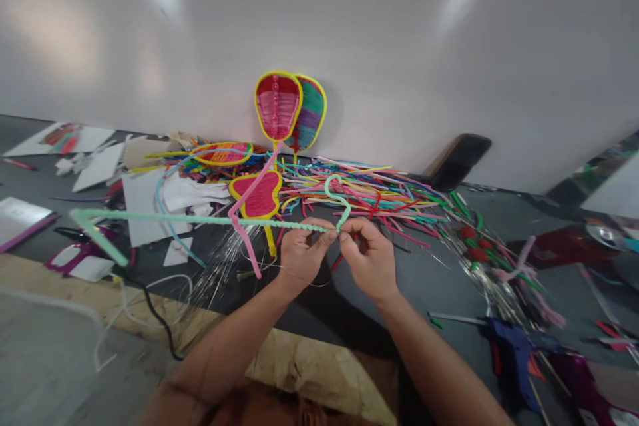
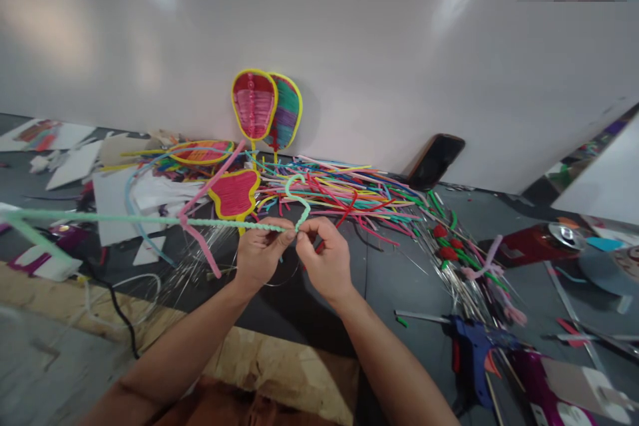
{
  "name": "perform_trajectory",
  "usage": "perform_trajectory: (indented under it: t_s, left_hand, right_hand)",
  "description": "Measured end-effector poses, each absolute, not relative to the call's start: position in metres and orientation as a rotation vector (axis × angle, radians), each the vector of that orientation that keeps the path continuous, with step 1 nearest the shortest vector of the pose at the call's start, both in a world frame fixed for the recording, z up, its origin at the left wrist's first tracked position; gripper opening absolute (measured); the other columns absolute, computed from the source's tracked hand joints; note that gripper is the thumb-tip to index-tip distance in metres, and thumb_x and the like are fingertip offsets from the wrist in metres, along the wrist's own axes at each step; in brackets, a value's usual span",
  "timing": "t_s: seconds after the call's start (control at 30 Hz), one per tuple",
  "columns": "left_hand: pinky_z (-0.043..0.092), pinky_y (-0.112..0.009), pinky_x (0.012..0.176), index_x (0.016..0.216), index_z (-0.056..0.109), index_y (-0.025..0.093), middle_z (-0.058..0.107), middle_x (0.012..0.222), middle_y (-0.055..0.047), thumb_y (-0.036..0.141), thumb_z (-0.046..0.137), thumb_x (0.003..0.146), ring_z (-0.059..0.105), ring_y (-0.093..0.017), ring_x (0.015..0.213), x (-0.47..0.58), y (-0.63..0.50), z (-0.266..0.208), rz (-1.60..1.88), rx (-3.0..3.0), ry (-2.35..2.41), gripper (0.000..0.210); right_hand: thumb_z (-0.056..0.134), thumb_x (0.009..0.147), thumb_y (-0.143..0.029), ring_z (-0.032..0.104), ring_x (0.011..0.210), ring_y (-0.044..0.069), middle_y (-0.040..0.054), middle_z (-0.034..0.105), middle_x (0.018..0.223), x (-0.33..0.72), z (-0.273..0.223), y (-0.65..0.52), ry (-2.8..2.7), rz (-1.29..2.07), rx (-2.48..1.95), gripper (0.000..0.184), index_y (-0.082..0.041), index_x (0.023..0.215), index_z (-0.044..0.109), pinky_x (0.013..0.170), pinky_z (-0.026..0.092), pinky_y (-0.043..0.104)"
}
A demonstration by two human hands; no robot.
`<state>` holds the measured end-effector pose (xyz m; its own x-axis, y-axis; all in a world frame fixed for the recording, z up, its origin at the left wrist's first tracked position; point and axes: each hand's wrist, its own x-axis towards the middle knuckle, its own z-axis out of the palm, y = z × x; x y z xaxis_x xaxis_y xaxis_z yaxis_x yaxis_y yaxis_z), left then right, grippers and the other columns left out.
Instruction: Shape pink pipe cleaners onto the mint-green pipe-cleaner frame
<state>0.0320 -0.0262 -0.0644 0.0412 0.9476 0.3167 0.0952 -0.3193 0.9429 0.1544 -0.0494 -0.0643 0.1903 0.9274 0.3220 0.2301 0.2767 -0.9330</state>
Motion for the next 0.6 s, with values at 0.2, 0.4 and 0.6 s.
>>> perform_trajectory:
  t_s: [0.2,0.4,0.6]
  left_hand:
    - [0.049,-0.024,0.062,0.074,0.065,0.017,0.066,0.069,-0.001,0.028,0.066,0.074,0.06,-0.014,0.064,0.029,-0.025,-0.062,1.333,1.458,1.056,0.011]
    - [0.044,-0.02,0.054,0.073,0.064,0.017,0.06,0.062,0.001,0.028,0.066,0.074,0.052,-0.01,0.056,0.029,-0.022,-0.059,1.374,1.412,1.015,0.012]
    - [0.043,-0.02,0.055,0.074,0.063,0.016,0.058,0.064,0.001,0.03,0.064,0.076,0.051,-0.01,0.057,0.028,-0.024,-0.06,1.357,1.439,1.041,0.014]
  right_hand:
    - [0.053,0.08,-0.014,0.055,0.073,0.015,0.0007,0.059,0.078,0.163,-0.064,-0.047,-1.526,0.518,-1.119,0.009,-0.021,0.08,0.059,0.069,0.044,0.028]
    - [0.055,0.084,-0.023,0.06,0.077,0.015,0.0026,0.064,0.085,0.169,-0.064,-0.046,-1.445,0.765,-1.145,0.01,-0.021,0.09,0.062,0.069,0.047,0.028]
    - [0.057,0.083,-0.023,0.06,0.076,0.015,0.0021,0.065,0.083,0.167,-0.059,-0.048,-1.474,0.655,-1.143,0.008,-0.021,0.087,0.063,0.07,0.048,0.028]
